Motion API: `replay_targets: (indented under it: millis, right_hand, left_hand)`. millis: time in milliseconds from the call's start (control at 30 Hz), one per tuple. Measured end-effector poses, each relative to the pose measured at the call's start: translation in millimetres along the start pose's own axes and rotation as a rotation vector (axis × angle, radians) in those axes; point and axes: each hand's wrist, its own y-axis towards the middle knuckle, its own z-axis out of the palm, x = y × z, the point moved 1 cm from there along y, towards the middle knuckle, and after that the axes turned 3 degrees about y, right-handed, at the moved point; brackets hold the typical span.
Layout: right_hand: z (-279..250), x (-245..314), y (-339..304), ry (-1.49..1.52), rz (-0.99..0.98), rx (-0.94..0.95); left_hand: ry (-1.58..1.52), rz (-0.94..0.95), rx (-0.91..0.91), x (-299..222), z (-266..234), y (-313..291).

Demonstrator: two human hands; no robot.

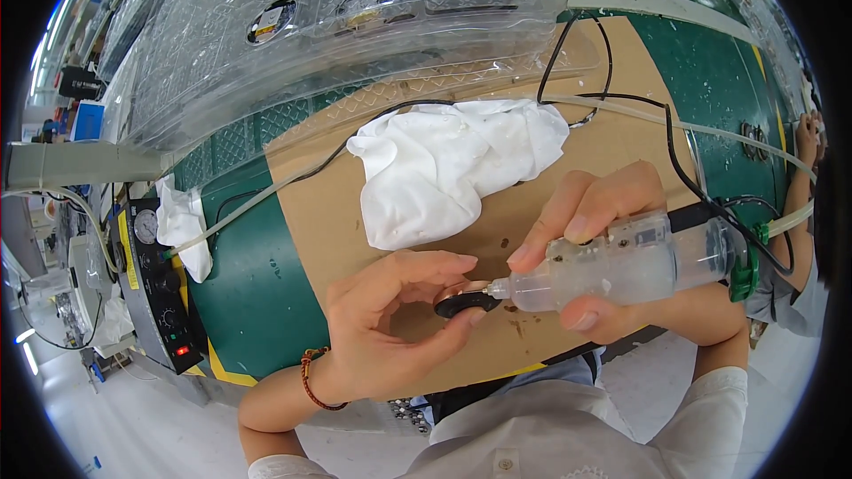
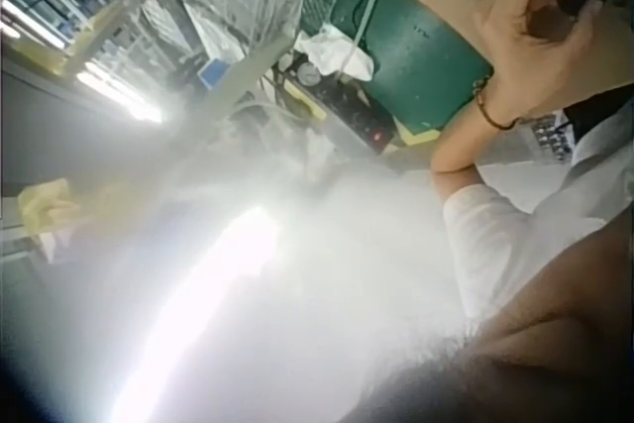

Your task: The person applies a liquid substance to electronic components using a manual syringe dispenser.

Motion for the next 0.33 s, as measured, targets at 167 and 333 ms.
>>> replay_targets:
  millis: [167,333]
  right_hand:
    - [-0.2,-0.1,-0.7,-0.008,0.006,-0.003]
    - [-1.5,2.8,0.0,-0.028,0.014,0.010]
  left_hand:
    - [-0.016,-0.013,0.012,1.0,-1.0,-0.8]
    - [-0.037,-0.007,0.010,4.6,-1.1,-1.9]
